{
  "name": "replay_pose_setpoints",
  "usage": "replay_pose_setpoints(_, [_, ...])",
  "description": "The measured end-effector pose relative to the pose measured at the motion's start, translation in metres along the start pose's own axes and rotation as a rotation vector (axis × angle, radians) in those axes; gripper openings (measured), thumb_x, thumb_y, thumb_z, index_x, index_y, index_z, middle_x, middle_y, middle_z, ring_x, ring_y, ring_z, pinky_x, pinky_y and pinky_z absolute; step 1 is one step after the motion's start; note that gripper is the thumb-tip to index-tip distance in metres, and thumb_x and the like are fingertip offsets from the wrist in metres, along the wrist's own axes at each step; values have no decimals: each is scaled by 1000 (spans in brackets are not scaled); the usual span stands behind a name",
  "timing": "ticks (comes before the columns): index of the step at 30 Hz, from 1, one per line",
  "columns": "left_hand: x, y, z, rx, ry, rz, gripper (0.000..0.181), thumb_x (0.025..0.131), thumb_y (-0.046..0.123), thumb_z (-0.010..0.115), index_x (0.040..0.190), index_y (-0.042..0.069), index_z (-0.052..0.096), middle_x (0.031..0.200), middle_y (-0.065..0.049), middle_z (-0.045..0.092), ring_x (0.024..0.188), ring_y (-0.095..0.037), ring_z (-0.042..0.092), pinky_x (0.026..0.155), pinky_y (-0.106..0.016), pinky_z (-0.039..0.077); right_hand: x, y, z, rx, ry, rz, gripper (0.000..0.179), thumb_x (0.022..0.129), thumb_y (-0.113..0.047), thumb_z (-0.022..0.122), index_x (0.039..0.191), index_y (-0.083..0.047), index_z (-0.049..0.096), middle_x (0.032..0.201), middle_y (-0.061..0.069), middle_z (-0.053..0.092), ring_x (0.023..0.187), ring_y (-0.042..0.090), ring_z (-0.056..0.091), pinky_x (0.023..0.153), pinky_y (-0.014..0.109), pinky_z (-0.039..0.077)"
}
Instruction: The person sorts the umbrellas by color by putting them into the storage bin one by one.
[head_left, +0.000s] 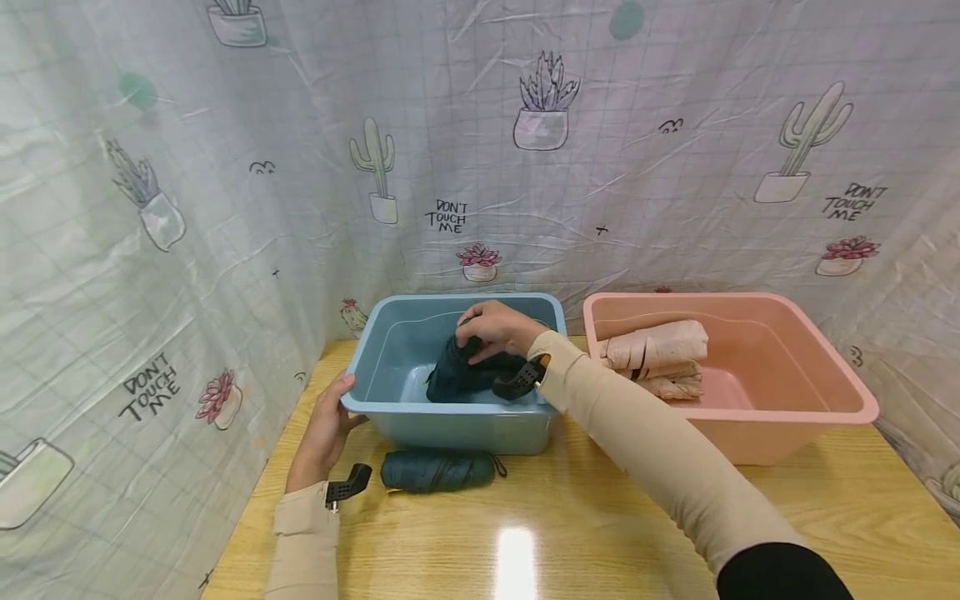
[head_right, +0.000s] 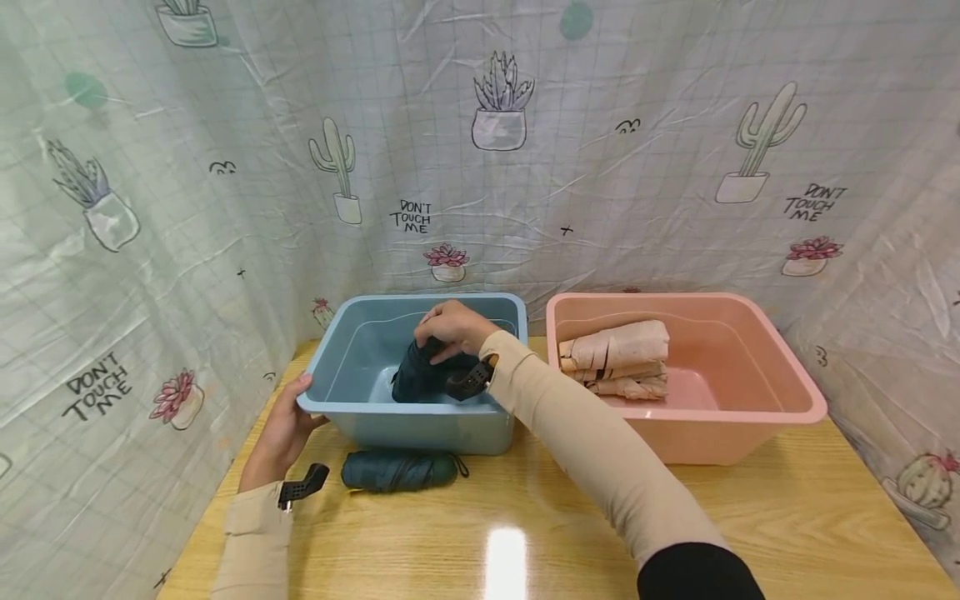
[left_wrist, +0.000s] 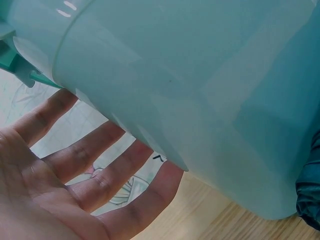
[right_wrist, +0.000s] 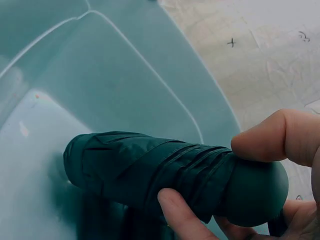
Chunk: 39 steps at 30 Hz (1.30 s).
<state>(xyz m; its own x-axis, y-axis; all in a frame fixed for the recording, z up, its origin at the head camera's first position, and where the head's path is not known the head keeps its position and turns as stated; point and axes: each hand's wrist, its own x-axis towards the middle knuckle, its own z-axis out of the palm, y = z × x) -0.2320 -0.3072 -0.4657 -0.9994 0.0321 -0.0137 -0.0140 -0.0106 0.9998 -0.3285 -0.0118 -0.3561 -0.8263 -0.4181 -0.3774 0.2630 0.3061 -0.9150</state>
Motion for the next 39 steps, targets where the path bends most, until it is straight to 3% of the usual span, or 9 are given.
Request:
replay_pose_setpoints(5, [0,-1,0,-3,10,6,59,107,44,39,155,10,41,144,-8,51,136,-29,42,112,-73,29,6,7,1,-18,-4,16,28,90,0,66,118,-1,62,127,16,53,99,28,61,88,45,61])
replay_pose_setpoints(9, [-1,-1,-1,4,9,10,58,107,44,38,155,11,41,144,-9,50,136,-30,41,111,-73,31,8,12,3,-51,-34,21,29,91,1,65,120,2,62,134,17,53,123,31,56,91,45,60])
replay_pose_setpoints(12, [0,-1,0,6,6,10,59,107,44,38,155,11,40,150,-18,42,137,-33,39,111,-73,30,8,14,3,-80,-69,27,37,92,2,64,128,6,58,134,17,53,122,29,57,93,45,59])
replay_pose_setpoints(15, [0,-2,0,3,4,13,59,107,45,38,155,11,40,151,-18,42,138,-33,39,111,-74,30,7,14,2,-104,-90,32,42,93,1,62,134,8,54,128,15,54,110,25,60,93,44,59])
replay_pose_setpoints(18, [-1,-2,0,8,8,13,59,107,45,38,156,11,40,152,-18,42,138,-33,38,111,-75,29,6,15,0,-117,-91,32,41,95,0,61,135,7,53,127,15,54,108,24,59,94,43,59])
replay_pose_setpoints(25, [-1,0,0,6,6,10,59,107,45,38,156,12,40,154,-20,39,140,-34,37,112,-75,29,0,16,-9,-166,-73,28,32,99,-4,56,130,7,56,130,14,52,119,27,52,97,44,58])
replay_pose_setpoints(32, [-1,1,1,7,4,4,60,107,45,37,157,11,38,153,-18,40,141,-36,34,112,-74,28,-8,19,-20,-181,-65,35,37,103,-13,57,137,1,54,149,17,46,144,34,39,100,51,55])
replay_pose_setpoints(39, [-1,1,1,0,-4,-5,61,107,45,36,157,10,37,157,-17,38,141,-34,34,114,-75,26,-15,21,-26,-292,-89,72,43,101,-20,61,138,1,53,146,19,48,132,33,50,104,52,52])
